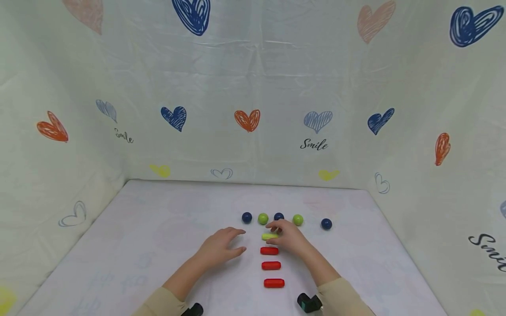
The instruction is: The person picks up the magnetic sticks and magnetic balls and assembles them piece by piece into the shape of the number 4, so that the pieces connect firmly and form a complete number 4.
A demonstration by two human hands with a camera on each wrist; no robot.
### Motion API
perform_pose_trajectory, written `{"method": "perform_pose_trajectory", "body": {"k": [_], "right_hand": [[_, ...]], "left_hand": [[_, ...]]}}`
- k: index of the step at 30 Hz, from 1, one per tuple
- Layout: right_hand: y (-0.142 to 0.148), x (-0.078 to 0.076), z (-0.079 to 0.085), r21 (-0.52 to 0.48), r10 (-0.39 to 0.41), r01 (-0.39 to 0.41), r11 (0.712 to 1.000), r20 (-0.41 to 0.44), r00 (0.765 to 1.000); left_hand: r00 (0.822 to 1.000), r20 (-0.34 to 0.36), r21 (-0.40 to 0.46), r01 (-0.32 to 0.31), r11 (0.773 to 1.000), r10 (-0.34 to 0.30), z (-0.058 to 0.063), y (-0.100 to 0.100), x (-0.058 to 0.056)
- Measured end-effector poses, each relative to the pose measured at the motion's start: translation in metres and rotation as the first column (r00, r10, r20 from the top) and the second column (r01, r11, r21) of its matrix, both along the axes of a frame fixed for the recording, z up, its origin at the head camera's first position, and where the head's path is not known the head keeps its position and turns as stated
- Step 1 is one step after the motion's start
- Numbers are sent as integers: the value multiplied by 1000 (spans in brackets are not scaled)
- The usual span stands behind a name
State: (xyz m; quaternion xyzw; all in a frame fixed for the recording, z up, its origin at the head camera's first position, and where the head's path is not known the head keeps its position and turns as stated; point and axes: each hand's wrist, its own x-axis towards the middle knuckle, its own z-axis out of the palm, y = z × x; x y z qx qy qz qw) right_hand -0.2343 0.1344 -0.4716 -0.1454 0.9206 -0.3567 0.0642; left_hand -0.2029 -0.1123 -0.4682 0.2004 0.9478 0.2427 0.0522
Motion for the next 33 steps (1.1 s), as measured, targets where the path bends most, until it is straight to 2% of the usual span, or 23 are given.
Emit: {"method": "perform_pose_trajectory", "body": {"k": [6, 12, 25, 33], "right_hand": [[-3, -3, -2, 22, 0, 0, 1000, 0, 1000], [-4, -5, -4, -4, -11, 11, 1000, 22, 1000], [-6, -11, -11, -14, -11, 12, 1000, 53, 999], [-7, -12, -13, -21, -15, 17, 1000, 64, 998]], "left_hand": [[1000, 9, 0, 16, 1000, -16, 1, 3, 2], [1000, 6, -16, 22, 1000, -22, 0, 4, 2], [1000, 28, -31, 4, 1000, -3, 1, 6, 2], [1000, 15, -21, 3, 1000, -3, 1, 4, 1]]}}
